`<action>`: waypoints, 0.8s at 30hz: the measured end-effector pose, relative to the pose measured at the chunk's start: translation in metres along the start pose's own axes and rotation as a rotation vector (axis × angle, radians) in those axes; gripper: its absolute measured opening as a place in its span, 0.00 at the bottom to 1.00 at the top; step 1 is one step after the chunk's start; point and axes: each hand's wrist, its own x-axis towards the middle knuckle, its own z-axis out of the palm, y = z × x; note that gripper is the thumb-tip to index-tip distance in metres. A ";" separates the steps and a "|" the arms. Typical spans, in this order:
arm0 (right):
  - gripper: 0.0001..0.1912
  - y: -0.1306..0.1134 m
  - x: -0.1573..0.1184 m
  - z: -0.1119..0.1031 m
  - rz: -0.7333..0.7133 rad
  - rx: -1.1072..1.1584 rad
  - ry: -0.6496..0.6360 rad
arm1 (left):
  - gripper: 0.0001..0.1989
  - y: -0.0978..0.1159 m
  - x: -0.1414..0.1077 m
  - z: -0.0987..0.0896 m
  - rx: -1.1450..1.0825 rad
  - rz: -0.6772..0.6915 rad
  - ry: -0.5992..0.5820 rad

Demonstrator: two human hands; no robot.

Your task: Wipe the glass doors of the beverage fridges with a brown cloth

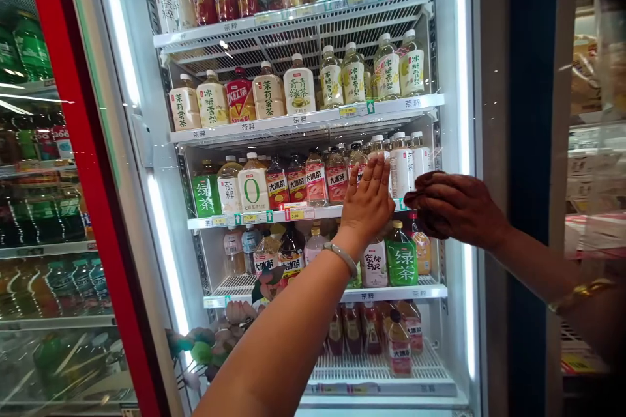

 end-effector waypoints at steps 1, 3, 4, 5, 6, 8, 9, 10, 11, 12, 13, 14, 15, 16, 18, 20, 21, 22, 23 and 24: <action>0.16 0.006 0.003 0.001 0.084 -0.006 -0.007 | 0.37 0.000 0.000 0.000 -0.009 0.001 -0.004; 0.15 0.008 0.020 0.005 0.329 -0.067 0.028 | 0.37 0.001 0.001 0.001 -0.021 -0.001 -0.001; 0.15 0.005 0.032 0.009 0.463 -0.112 0.069 | 0.37 0.002 0.001 0.001 -0.023 -0.008 0.003; 0.16 -0.002 0.044 0.013 0.581 -0.154 0.118 | 0.37 0.003 0.001 0.001 -0.024 -0.020 0.007; 0.18 -0.010 0.055 0.017 0.658 -0.182 0.159 | 0.36 0.005 0.000 0.002 -0.023 -0.037 0.010; 0.19 -0.028 0.067 0.023 0.655 -0.181 0.193 | 0.35 0.010 -0.004 0.004 -0.018 -0.081 0.012; 0.19 -0.037 0.066 0.024 0.587 -0.159 0.199 | 0.35 0.013 -0.007 0.005 -0.015 -0.102 0.012; 0.19 -0.043 0.060 0.023 0.493 -0.131 0.197 | 0.35 0.016 -0.011 0.006 -0.013 -0.119 0.012; 0.19 -0.047 0.051 0.022 0.389 -0.101 0.189 | 0.36 0.019 -0.015 0.007 -0.011 -0.131 0.012; 0.19 -0.049 0.039 0.019 0.287 -0.072 0.167 | 0.37 0.022 -0.019 0.007 -0.012 -0.138 0.014; 0.19 -0.048 0.026 0.015 0.197 -0.047 0.133 | 0.38 0.025 -0.023 0.008 -0.016 -0.141 0.018; 0.19 -0.044 0.014 0.011 0.122 -0.024 0.090 | 0.39 0.027 -0.027 0.009 -0.022 -0.141 0.024; 0.19 -0.038 0.004 0.008 0.065 -0.001 0.045 | 0.39 0.028 -0.030 0.009 -0.029 -0.141 0.031; 0.18 -0.032 -0.003 0.005 0.029 0.024 0.009 | 0.40 0.030 -0.032 0.010 -0.036 -0.142 0.038; 0.15 -0.022 -0.002 0.003 0.087 0.039 0.011 | 0.41 0.031 -0.034 0.011 -0.045 -0.146 0.048; 0.14 -0.022 0.015 0.008 0.322 -0.015 0.091 | 0.41 0.032 -0.035 0.012 -0.050 -0.150 0.051; 0.14 -0.027 0.027 0.013 0.464 -0.060 0.144 | 0.41 0.032 -0.035 0.013 -0.051 -0.151 0.053; 0.16 -0.035 0.039 0.019 0.573 -0.103 0.189 | 0.40 0.032 -0.035 0.014 -0.049 -0.150 0.055; 0.17 -0.044 0.049 0.024 0.619 -0.129 0.220 | 0.39 0.032 -0.035 0.014 -0.045 -0.148 0.060; 0.18 -0.054 0.056 0.029 0.608 -0.137 0.242 | 0.38 0.031 -0.035 0.015 -0.039 -0.144 0.066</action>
